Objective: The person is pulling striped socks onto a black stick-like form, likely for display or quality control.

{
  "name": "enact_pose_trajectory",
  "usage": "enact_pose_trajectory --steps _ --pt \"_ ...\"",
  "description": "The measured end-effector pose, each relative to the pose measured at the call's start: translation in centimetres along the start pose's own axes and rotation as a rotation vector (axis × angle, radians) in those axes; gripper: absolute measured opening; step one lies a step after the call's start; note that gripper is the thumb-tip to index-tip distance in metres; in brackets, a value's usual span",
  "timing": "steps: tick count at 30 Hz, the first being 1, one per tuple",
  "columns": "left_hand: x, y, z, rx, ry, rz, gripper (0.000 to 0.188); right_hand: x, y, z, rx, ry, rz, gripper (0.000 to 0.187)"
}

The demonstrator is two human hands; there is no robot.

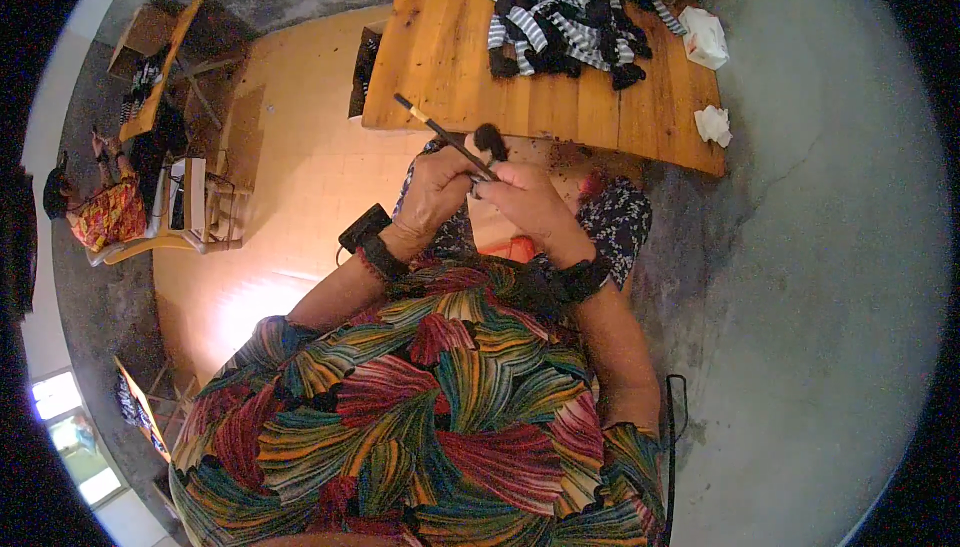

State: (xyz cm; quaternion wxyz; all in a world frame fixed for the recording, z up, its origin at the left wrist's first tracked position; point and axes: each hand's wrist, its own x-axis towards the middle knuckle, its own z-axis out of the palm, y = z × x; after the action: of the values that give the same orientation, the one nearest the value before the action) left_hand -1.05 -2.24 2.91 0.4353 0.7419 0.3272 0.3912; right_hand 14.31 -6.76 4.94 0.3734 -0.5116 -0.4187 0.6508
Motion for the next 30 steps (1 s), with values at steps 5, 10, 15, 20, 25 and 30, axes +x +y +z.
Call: enact_pose_trajectory --steps 5,10,15,20,25,30 --pt "0.2 -1.5 0.2 -0.004 -0.042 -0.432 0.017 0.9 2.5 1.0 -0.938 0.346 -0.505 0.017" --pt "-0.3 -6.6 -0.4 -0.003 -0.124 -0.251 0.009 1.7 2.1 1.7 -0.980 0.456 -0.598 0.015" --pt "0.6 -4.3 -0.6 -1.055 -0.139 -0.713 0.016 2.2 2.4 1.6 -0.886 0.530 -0.601 0.014" --pt "-0.1 -4.9 0.1 -1.130 -0.077 -0.705 0.018 2.2 2.7 1.5 -0.263 0.447 -0.416 0.011" --pt "-0.1 -4.9 0.6 -1.051 0.031 -0.659 0.014 1.8 2.5 1.3 0.035 0.391 -0.229 0.010" --pt "-0.2 -3.8 0.6 -0.848 0.077 -0.730 0.019 1.7 2.8 0.6 0.125 0.309 -0.170 0.008"
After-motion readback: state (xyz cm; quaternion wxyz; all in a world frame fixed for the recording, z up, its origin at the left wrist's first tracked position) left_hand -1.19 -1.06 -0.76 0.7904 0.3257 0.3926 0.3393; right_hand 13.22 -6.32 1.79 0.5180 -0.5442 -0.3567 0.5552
